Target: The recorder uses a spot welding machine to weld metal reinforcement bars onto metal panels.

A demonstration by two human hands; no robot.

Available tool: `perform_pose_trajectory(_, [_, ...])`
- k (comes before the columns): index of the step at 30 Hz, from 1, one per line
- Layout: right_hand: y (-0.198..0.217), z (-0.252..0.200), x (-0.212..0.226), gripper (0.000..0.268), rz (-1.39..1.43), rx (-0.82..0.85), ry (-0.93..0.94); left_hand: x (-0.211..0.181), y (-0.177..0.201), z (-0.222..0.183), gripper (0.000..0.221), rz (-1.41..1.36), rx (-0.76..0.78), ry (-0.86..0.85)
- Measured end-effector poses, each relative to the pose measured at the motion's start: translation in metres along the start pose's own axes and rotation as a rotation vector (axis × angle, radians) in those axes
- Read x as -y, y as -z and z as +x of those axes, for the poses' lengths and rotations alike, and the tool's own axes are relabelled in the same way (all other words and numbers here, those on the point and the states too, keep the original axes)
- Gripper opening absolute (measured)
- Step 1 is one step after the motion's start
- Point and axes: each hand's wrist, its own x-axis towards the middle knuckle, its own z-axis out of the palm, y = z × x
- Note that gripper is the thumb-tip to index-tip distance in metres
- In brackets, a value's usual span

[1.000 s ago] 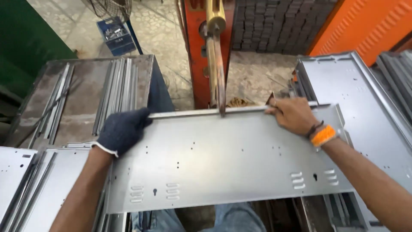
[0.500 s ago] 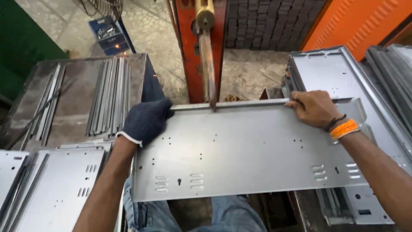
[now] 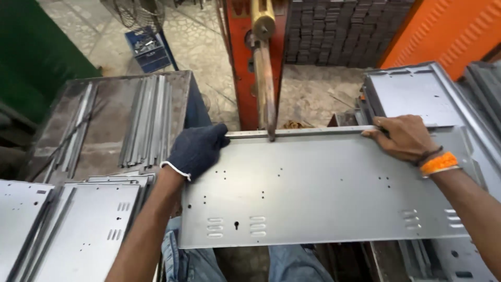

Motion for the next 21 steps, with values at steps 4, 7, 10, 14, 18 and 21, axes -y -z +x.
perform_pose_trajectory(4, [0.002, -0.011, -0.028, 0.048, -0.05, 0.05, -0.025, -0.012, -0.007, 0.01, 0.018, -0.107, -0.018, -0.038])
perform_pose_trajectory(7, [-0.004, -0.021, -0.062, 0.049, -0.04, 0.028, -0.028, -0.029, -0.018, 0.022, 0.038, -0.234, -0.038, 0.003])
perform_pose_trajectory(10, [-0.012, -0.038, -0.091, 0.053, -0.084, 0.031, -0.071, -0.029, -0.052, 0.028, 0.037, -0.306, -0.266, -0.112])
perform_pose_trajectory(14, [-0.003, -0.028, -0.084, 0.056, -0.212, 0.184, -0.197, -0.02, -0.065, 0.042, 0.069, -0.828, -0.202, 0.147])
perform_pose_trajectory(18, [-0.012, -0.038, -0.105, 0.055, -0.219, 0.093, -0.152, -0.024, -0.09, 0.046, 0.078, -0.94, -0.331, 0.029])
perform_pose_trajectory(21, [-0.013, -0.033, -0.117, 0.061, -0.333, 0.371, -0.352, -0.021, -0.112, 0.053, 0.085, -0.995, -0.227, 0.138])
